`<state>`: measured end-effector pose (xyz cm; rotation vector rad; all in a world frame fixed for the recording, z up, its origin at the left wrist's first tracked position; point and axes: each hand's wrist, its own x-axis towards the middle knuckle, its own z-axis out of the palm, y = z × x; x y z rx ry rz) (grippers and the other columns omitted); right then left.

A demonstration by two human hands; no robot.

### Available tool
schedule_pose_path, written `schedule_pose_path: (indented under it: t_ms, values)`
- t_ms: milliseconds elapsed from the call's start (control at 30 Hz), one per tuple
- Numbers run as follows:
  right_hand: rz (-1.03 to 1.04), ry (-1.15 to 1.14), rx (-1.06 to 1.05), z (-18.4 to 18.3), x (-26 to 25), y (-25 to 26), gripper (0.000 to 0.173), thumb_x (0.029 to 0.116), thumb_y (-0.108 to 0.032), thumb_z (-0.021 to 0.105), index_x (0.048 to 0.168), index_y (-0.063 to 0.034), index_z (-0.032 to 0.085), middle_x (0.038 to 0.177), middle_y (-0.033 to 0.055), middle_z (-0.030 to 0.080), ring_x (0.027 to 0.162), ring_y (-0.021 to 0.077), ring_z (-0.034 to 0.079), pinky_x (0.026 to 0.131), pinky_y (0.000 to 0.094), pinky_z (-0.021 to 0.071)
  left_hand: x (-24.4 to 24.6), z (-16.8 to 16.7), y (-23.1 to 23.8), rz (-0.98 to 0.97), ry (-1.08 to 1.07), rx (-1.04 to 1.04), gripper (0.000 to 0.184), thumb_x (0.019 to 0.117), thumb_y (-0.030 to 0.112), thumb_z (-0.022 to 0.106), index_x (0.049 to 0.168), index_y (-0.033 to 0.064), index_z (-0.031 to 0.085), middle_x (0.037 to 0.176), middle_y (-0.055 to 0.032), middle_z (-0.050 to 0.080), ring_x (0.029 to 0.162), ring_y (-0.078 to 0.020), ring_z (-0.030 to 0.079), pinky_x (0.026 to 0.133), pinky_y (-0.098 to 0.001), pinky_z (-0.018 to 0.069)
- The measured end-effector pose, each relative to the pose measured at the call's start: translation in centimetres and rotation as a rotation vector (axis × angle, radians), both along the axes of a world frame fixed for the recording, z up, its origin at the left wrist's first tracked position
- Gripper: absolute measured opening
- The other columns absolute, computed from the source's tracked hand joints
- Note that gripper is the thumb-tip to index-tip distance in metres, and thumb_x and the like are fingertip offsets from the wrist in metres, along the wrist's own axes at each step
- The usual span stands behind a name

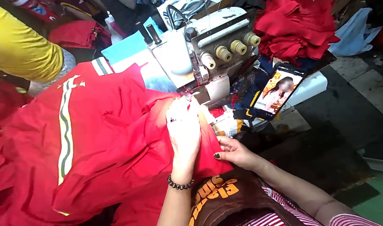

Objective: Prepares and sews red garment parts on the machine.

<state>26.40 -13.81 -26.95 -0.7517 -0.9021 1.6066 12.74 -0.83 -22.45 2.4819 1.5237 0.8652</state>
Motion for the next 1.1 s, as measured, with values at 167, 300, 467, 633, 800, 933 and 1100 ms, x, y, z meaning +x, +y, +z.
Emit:
schedule_pose_path:
  t_ms: [167, 300, 467, 633, 800, 933, 1100]
  values:
    - [-0.039, 0.016, -0.014, 1.0, -0.4, 2.3, 0.042, 0.0968, 0.005, 0.06, 0.137, 0.0098, 0.048, 0.112, 0.0083, 0.072, 0.098, 0.0094, 0.07, 0.091, 0.0292, 0.0585, -2.3, 2.1, 3.5, -0.087, 0.041, -0.144, 0.035, 0.106, 0.026, 0.05, 0.132, 0.0046, 0.061, 0.133, -0.0157, 0.063, 0.127, -0.0307, 0.059, 0.111, -0.0569, 0.0411]
    - [-0.082, -0.013, -0.005, 1.8, -0.6, 4.8, 0.037, 0.0975, 0.005, 0.059, 0.133, 0.0124, 0.053, 0.113, 0.0125, 0.072, 0.1, 0.0107, 0.071, 0.094, 0.0287, 0.0577, -3.4, 3.2, 6.2, -0.138, 0.103, -0.12, 0.04, 0.1041, 0.023, 0.051, 0.136, -0.0005, 0.052, 0.125, -0.0251, 0.064, 0.114, -0.0418, 0.064, 0.093, -0.0598, 0.051]
    - [-0.167, -0.121, 0.005, 2.4, -0.9, 6.6, 0.031, 0.0981, 0.002, 0.06, 0.129, 0.0092, 0.059, 0.107, 0.0115, 0.073, 0.097, 0.0087, 0.07, 0.091, 0.0261, 0.0579, -1.8, 3.2, 13.3, -0.002, 0.224, -0.162, 0.046, 0.1055, 0.034, 0.048, 0.136, -0.0008, 0.049, 0.116, -0.0298, 0.066, 0.113, -0.0485, 0.064, 0.093, -0.0659, 0.0485]
    - [-0.224, -0.288, 0.033, 1.7, -1.1, 6.1, 0.025, 0.099, -0.003, 0.06, 0.122, 0.0065, 0.065, 0.101, 0.0081, 0.074, 0.092, 0.0053, 0.069, 0.087, 0.0237, 0.0574, -1.9, 3.3, 17.8, -0.034, 0.055, 0.014, 0.043, 0.1017, 0.019, 0.051, 0.139, -0.0017, 0.052, 0.132, -0.0292, 0.06, 0.127, -0.0473, 0.055, 0.108, -0.0628, 0.0402]
    - [-0.116, -0.385, -0.009, 1.0, -1.1, 2.8, 0.019, 0.1004, -0.008, 0.059, 0.111, 0.0053, 0.067, 0.096, 0.0055, 0.072, 0.088, 0.0034, 0.067, 0.084, 0.0227, 0.056, -5.8, 3.3, 10.5, -0.021, -0.145, 0.18, 0.044, 0.1049, 0.013, 0.048, 0.147, 0.001, 0.047, 0.154, -0.0215, 0.045, 0.148, -0.0371, 0.036, 0.122, -0.0501, 0.0283]
    - [-0.087, -0.275, -0.178, 0.7, -0.9, 0.0, 0.022, 0.0937, -0.001, 0.067, 0.114, 0.0064, 0.067, 0.099, 0.0071, 0.075, 0.087, 0.0049, 0.07, 0.081, 0.023, 0.0575, -10.0, -0.3, 0.3, 0.119, -0.295, 0.309, 0.036, 0.1021, 0.015, 0.059, 0.133, -0.0033, 0.057, 0.135, -0.0204, 0.059, 0.13, -0.0309, 0.054, 0.11, -0.0427, 0.0441]
    - [-0.183, -0.327, -0.211, 1.0, -0.7, -0.4, 0.029, 0.0832, 0.005, 0.077, 0.11, 0.0028, 0.067, 0.085, 0.0051, 0.071, 0.075, 0.0077, 0.068, 0.075, 0.0256, 0.0585, -18.4, -6.3, -7.6, 0.495, 0.03, 0.24, 0.043, 0.0897, 0.037, 0.076, 0.109, -0.0006, 0.072, 0.113, -0.0275, 0.065, 0.116, -0.0468, 0.057, 0.102, -0.0579, 0.0375]
